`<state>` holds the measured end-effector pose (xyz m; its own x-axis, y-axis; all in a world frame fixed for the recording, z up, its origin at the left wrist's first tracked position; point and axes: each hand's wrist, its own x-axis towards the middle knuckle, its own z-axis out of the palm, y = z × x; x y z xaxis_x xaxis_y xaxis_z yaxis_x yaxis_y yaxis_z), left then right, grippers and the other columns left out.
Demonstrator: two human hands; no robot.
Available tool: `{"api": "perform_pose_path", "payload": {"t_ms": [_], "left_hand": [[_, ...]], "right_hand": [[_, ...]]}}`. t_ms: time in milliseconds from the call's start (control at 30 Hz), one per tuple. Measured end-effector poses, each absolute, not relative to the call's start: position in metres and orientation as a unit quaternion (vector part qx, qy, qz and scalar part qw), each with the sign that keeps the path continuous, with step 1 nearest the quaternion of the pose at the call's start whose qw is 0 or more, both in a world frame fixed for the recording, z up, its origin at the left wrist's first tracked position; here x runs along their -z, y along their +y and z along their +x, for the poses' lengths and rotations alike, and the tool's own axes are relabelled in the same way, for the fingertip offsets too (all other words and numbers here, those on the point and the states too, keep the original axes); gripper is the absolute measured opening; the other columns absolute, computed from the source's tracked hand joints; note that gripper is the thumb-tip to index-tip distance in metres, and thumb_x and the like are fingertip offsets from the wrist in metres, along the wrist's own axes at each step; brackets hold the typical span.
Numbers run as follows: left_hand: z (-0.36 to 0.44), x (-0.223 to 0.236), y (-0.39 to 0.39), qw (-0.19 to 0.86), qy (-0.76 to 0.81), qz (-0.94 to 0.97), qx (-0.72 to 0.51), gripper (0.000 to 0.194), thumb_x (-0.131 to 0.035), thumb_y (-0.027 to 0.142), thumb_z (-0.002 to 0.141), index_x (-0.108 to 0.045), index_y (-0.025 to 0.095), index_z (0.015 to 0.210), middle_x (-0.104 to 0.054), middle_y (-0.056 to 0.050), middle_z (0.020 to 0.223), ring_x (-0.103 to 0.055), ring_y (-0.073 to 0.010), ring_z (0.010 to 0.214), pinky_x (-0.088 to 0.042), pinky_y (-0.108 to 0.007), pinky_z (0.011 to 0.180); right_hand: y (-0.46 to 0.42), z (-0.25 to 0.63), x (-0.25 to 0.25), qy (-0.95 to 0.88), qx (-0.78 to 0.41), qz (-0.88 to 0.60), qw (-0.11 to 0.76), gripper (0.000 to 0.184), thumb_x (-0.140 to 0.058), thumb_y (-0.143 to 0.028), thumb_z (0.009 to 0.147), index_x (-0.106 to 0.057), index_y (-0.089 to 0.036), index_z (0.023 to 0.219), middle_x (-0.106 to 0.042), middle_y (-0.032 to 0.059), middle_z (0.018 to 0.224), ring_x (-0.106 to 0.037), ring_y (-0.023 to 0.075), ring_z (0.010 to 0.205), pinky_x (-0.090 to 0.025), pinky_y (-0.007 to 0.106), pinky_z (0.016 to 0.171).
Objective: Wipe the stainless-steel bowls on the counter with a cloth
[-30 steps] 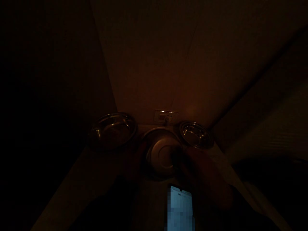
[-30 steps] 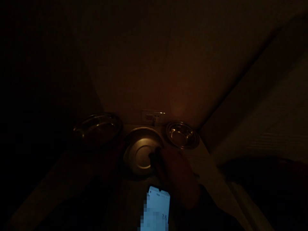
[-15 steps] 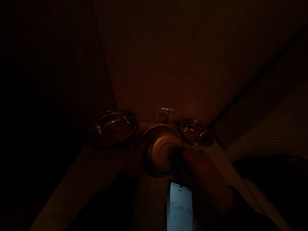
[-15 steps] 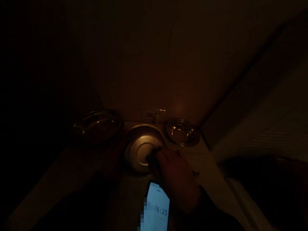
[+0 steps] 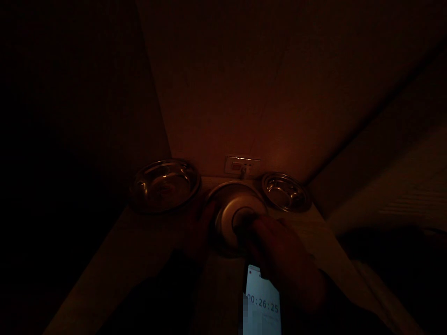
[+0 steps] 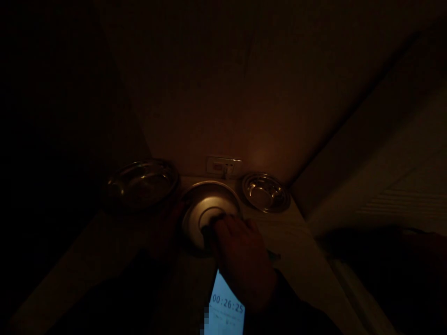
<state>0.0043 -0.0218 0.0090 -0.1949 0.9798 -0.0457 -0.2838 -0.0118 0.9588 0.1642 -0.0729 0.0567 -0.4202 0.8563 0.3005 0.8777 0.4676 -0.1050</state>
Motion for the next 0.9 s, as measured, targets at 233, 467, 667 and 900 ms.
{"api": "perform_pose_path", "payload": {"t_ms": [233,467,667,900], "left_hand": [[0.003,-0.007,-0.021,0.485,0.509,0.381,-0.600,0.043,-0.058,0.041,0.077,-0.063,0.017,0.112,-0.065,-0.007,0.120,-0.058,-0.0244,0.113,-0.044,-0.035,0.097],[0.004,-0.015,-0.024,0.489,0.497,0.394,-0.599,0.040,-0.057,0.037,0.077,-0.064,0.017,0.111,-0.066,-0.007,0.118,-0.059,-0.0241,0.111,-0.044,-0.035,0.098],[0.004,-0.014,-0.022,0.495,0.508,0.370,-0.600,0.043,-0.059,0.038,0.075,-0.064,0.016,0.112,-0.067,-0.007,0.116,-0.061,-0.0244,0.108,-0.047,-0.035,0.093],[0.003,-0.006,-0.021,0.510,0.478,0.368,-0.613,0.038,-0.059,0.038,0.077,-0.065,0.019,0.109,-0.067,-0.005,0.115,-0.060,-0.0223,0.109,-0.046,-0.033,0.095]], "right_hand": [[-0.075,0.154,-0.055,-0.836,0.028,-0.521,0.167,0.007,-0.055,-0.017,0.085,-0.054,-0.019,0.091,-0.064,0.0053,0.088,-0.056,0.0229,0.077,-0.037,0.036,0.069],[-0.061,0.146,-0.069,-0.815,0.018,-0.548,0.189,0.005,-0.050,-0.022,0.090,-0.054,-0.019,0.089,-0.064,0.0062,0.091,-0.058,0.0220,0.083,-0.036,0.035,0.072],[-0.054,0.142,-0.071,-0.778,0.010,-0.589,0.220,0.010,-0.047,-0.025,0.092,-0.055,-0.019,0.089,-0.064,0.0063,0.091,-0.058,0.0231,0.085,-0.037,0.036,0.073],[-0.073,0.152,-0.063,-0.830,-0.002,-0.539,0.145,0.005,-0.051,-0.019,0.088,-0.054,-0.020,0.092,-0.065,0.0062,0.093,-0.059,0.0235,0.081,-0.036,0.037,0.071]]}}
